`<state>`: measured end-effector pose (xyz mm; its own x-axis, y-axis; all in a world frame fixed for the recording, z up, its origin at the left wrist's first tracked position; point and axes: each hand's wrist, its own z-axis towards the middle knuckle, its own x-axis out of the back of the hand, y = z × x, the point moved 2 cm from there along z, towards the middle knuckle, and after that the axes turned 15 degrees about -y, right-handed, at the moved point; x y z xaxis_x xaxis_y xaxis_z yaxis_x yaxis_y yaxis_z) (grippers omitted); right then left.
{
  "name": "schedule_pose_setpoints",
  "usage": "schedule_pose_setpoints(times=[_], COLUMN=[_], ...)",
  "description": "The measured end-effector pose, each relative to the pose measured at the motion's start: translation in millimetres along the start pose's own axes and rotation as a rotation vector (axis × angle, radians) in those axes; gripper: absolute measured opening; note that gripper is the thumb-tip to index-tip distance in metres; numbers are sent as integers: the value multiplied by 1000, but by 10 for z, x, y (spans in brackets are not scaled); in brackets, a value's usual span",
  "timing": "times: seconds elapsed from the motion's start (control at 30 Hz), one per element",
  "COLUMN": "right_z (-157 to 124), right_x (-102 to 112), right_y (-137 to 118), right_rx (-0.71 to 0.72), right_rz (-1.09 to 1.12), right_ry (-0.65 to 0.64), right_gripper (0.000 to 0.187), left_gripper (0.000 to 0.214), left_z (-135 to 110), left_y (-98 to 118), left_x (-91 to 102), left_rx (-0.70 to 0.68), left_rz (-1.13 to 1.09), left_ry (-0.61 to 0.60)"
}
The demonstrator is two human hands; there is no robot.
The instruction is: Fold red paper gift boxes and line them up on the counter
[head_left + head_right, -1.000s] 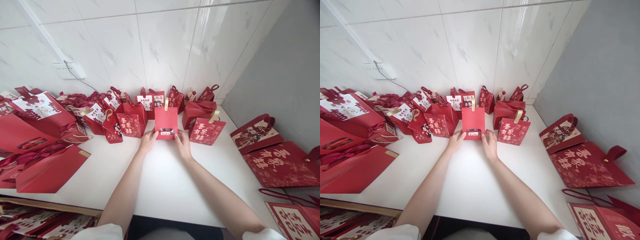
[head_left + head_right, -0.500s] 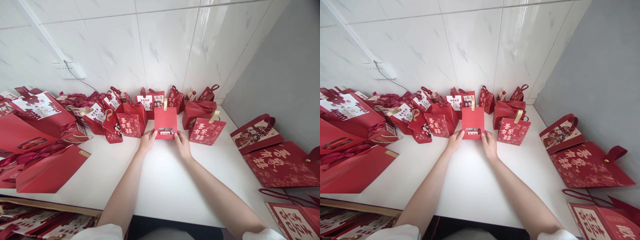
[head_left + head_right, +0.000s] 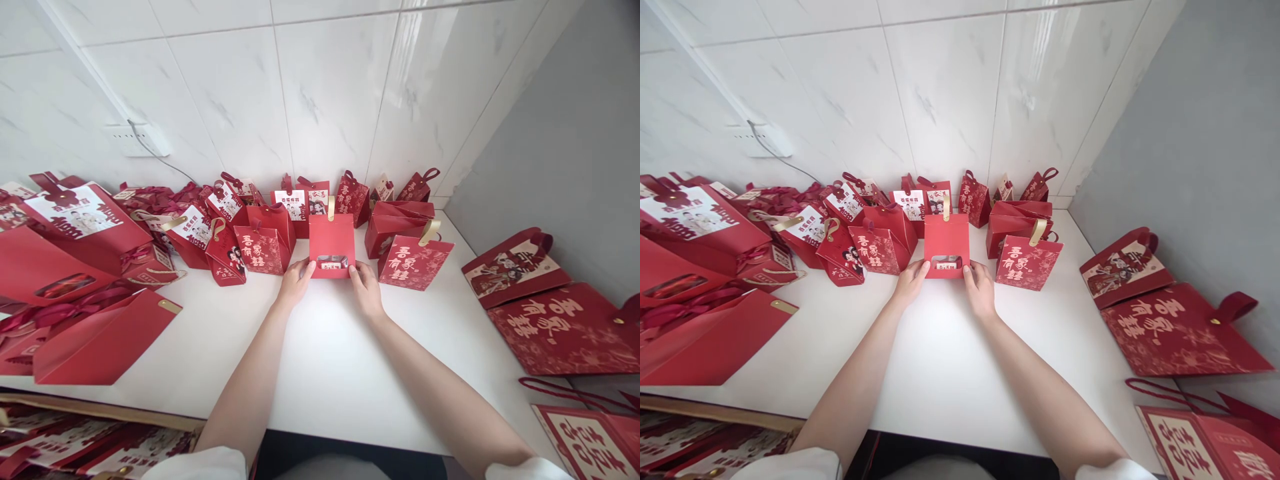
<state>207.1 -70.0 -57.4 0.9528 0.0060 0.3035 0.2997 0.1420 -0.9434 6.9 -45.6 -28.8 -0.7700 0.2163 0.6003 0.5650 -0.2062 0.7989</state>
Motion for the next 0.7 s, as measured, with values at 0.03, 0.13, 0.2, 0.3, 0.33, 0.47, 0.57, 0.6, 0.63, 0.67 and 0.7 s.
schedule_pose_setpoints(times=[0.03, 0.13, 0.2, 0.3, 0.33, 0.47, 0.57, 0.6, 0.63, 0.67, 0.7], right_z=[-2, -9, -13, -12, -10, -10, -25, -33, -43, -54, -65], right_x=[-2, -5, -5, -8, -8, 3, 1, -4, -10, -16, -23], right_y=[1, 6, 8, -6, -15, -45, -68, -76, -86, -98, -111], right_rx=[0, -4, -5, 22, 34, 41, 61, 74, 89, 106, 125], right_rz=[2, 37, 83, 119, 110, 37, 28, 40, 57, 75, 90], right_ry=[0, 25, 57, 68, 67, 88, 48, 26, 3, -19, -39], right_gripper=[42, 38, 34, 32, 32, 32, 31, 30, 30, 30, 30], left_gripper=[47, 46, 46, 39, 36, 97, 135, 139, 140, 140, 138], left_z=[1, 14, 28, 41, 40, 4, -24, -28, -29, -27, -23], left_y=[0, -13, -39, -85, -97, -79, -37, -32, -30, -31, -35], left_x=[2, 8, 4, -18, -28, -102, -171, -187, -198, -204, -203], left_rx=[-5, -8, -16, -48, -51, -78, -58, -33, -12, 1, 7], left_rz=[1, 27, 56, 118, 138, 143, 129, 129, 127, 123, 117], left_ry=[-1, -9, -14, -16, -12, -71, -122, -119, -111, -102, -89])
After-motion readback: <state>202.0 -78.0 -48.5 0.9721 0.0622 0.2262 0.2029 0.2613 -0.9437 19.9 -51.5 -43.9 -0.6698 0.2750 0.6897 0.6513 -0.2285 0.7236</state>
